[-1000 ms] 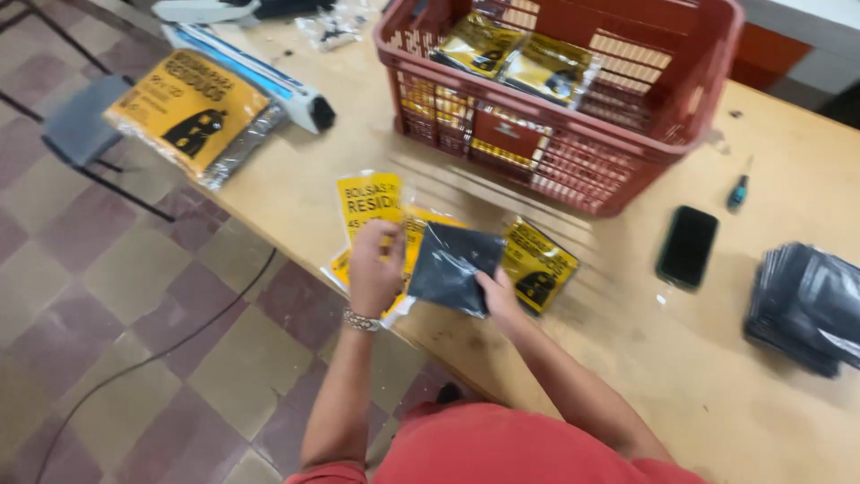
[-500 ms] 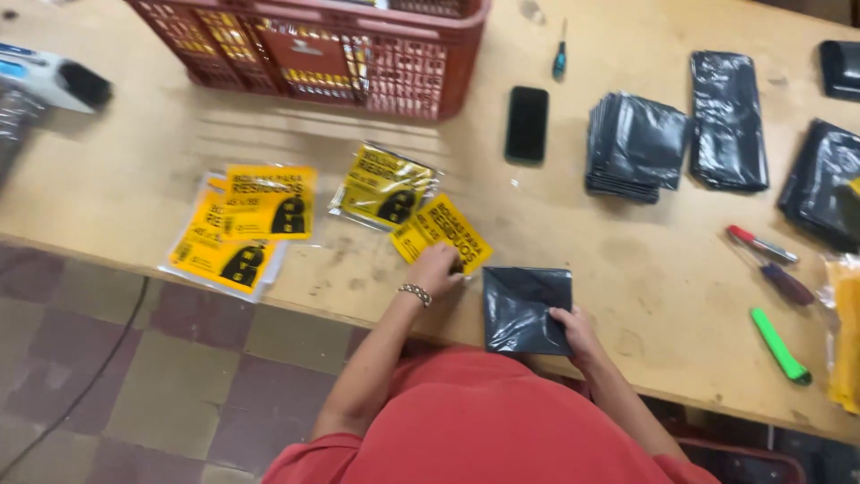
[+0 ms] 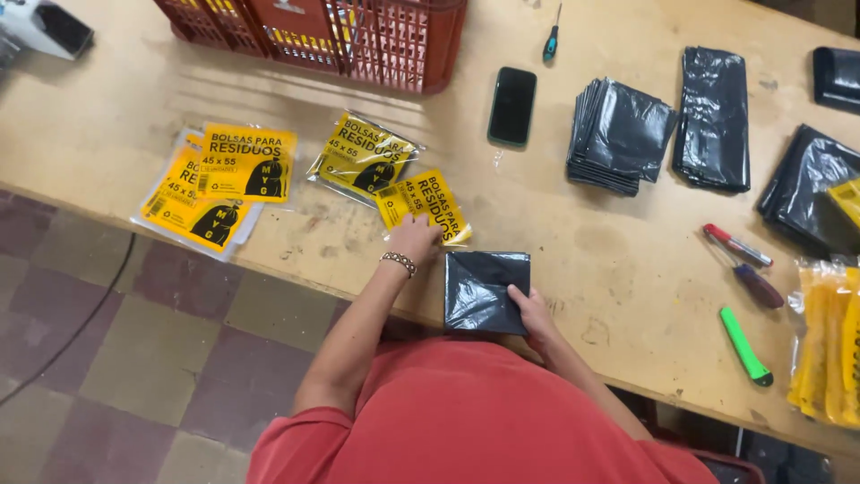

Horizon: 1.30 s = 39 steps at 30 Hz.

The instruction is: Package stacks of black plastic bags into printed yellow sleeves and place them into a red basket

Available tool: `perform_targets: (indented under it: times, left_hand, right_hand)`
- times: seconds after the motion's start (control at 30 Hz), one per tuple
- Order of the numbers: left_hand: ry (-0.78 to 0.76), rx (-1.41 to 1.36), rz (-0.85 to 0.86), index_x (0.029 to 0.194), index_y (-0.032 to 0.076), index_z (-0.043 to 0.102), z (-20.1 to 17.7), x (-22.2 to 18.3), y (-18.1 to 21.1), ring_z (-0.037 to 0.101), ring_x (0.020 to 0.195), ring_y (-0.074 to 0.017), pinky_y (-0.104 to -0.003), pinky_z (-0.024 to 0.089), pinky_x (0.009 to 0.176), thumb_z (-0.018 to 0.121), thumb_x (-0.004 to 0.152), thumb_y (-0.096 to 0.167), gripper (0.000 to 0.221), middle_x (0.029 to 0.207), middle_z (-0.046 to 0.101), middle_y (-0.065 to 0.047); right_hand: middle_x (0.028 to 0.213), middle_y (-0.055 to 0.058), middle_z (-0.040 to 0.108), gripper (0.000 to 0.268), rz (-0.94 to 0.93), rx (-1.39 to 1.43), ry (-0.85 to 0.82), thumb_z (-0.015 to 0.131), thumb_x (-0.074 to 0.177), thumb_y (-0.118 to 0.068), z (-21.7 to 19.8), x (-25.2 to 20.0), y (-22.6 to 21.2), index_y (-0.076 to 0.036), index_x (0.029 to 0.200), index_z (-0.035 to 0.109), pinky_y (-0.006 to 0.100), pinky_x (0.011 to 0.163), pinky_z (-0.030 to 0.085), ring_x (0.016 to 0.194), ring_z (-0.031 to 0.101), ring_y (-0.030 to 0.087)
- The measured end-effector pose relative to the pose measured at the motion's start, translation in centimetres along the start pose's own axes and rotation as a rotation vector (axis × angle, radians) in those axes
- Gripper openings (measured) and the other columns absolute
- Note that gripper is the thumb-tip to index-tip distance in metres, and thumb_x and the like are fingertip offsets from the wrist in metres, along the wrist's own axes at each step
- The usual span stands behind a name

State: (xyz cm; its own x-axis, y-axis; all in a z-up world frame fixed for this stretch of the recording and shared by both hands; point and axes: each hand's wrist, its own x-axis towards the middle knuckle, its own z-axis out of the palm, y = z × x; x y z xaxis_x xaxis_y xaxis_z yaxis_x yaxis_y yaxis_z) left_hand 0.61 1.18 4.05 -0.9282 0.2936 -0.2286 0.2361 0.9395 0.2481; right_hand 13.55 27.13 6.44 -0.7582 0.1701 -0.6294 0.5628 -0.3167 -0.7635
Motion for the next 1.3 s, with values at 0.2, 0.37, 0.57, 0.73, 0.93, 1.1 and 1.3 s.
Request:
perform_targets:
  times: [0.2, 0.37, 0.57, 0.73, 0.93, 1.1, 1.3]
  left_hand:
    - [0.027, -0.072, -0.003, 0.094, 0.035, 0.071, -0.1, 0.2, -0.3, 0.056, 0.106, -0.0258, -0.043, 0.058, 0.087, 0.067, 0.09, 0.036, 0.006, 0.102, 0.058, 0.001]
    - [0.213, -0.088, -0.014, 0.091, 0.034, 0.073, 1.6, 0.3, -0.6, 0.062, 0.095, -0.0222, -0.036, 0.06, 0.081, 0.062, 0.09, 0.031, 0.012, 0.091, 0.063, 0.001]
    - [0.249, -0.195, 0.019, 0.082, 0.025, 0.071, 0.8, -0.4, 0.5, 0.064, 0.089, -0.024, -0.036, 0.058, 0.082, 0.065, 0.085, 0.028, 0.007, 0.083, 0.062, 0.0]
    - [0.247, -0.192, 0.051, 0.083, 0.028, 0.075, 0.2, -0.4, 0.7, 0.065, 0.084, -0.0228, -0.035, 0.058, 0.085, 0.065, 0.086, 0.028, 0.011, 0.08, 0.066, 0.0]
    - [0.085, -0.123, 0.018, 0.087, 0.023, 0.074, -1.0, -0.1, 1.7, 0.061, 0.098, -0.0267, -0.039, 0.06, 0.082, 0.07, 0.08, 0.031, 0.011, 0.092, 0.065, -0.002]
    - [0.088, -0.079, 0.018, 0.093, 0.02, 0.071, 0.5, 0.6, 1.4, 0.054, 0.104, -0.0292, -0.044, 0.06, 0.081, 0.07, 0.083, 0.031, 0.015, 0.099, 0.059, -0.003]
    - [0.114, -0.098, 0.01, 0.083, 0.022, 0.067, 1.0, 0.6, 1.2, 0.054, 0.102, -0.0258, -0.04, 0.059, 0.078, 0.065, 0.085, 0.033, 0.012, 0.094, 0.058, 0.001]
  right_hand:
    - [0.076, 0.013, 0.069, 0.023, -0.012, 0.053, 0.012, 0.073, 0.092, -0.022, -0.4, 2.8, 0.8, -0.006, 0.103, 0.059, 0.034, 0.054, 0.062, 0.064, 0.073, 0.022]
    - [0.079, 0.014, 0.069, 0.023, -0.005, 0.032, 0.019, 0.073, 0.092, -0.021, 0.6, 1.2, -0.4, -0.007, 0.105, 0.06, 0.037, 0.056, 0.063, 0.066, 0.074, 0.024]
    - [0.066, 0.016, 0.067, 0.02, -0.041, 0.014, 0.002, 0.075, 0.089, -0.017, -0.4, 1.0, 0.5, -0.004, 0.092, 0.06, 0.036, 0.045, 0.06, 0.054, 0.071, 0.026]
    - [0.067, 0.013, 0.066, 0.018, -0.076, 0.045, 0.084, 0.072, 0.092, -0.019, 1.3, 1.3, -0.5, -0.006, 0.094, 0.059, 0.033, 0.046, 0.06, 0.055, 0.071, 0.023]
    - [0.065, 0.013, 0.065, 0.018, -0.076, -0.05, 0.07, 0.074, 0.089, -0.017, 0.6, -0.7, -2.1, -0.006, 0.092, 0.061, 0.033, 0.045, 0.059, 0.055, 0.07, 0.023]
    - [0.065, 0.012, 0.065, 0.014, -0.08, -0.091, 0.048, 0.073, 0.089, -0.015, 0.1, -1.6, -3.1, -0.006, 0.09, 0.062, 0.034, 0.045, 0.06, 0.055, 0.071, 0.023]
    - [0.066, 0.012, 0.067, 0.017, -0.11, -0.107, 0.143, 0.075, 0.088, -0.021, 1.5, 0.7, -1.8, -0.008, 0.094, 0.067, 0.031, 0.045, 0.059, 0.055, 0.07, 0.019]
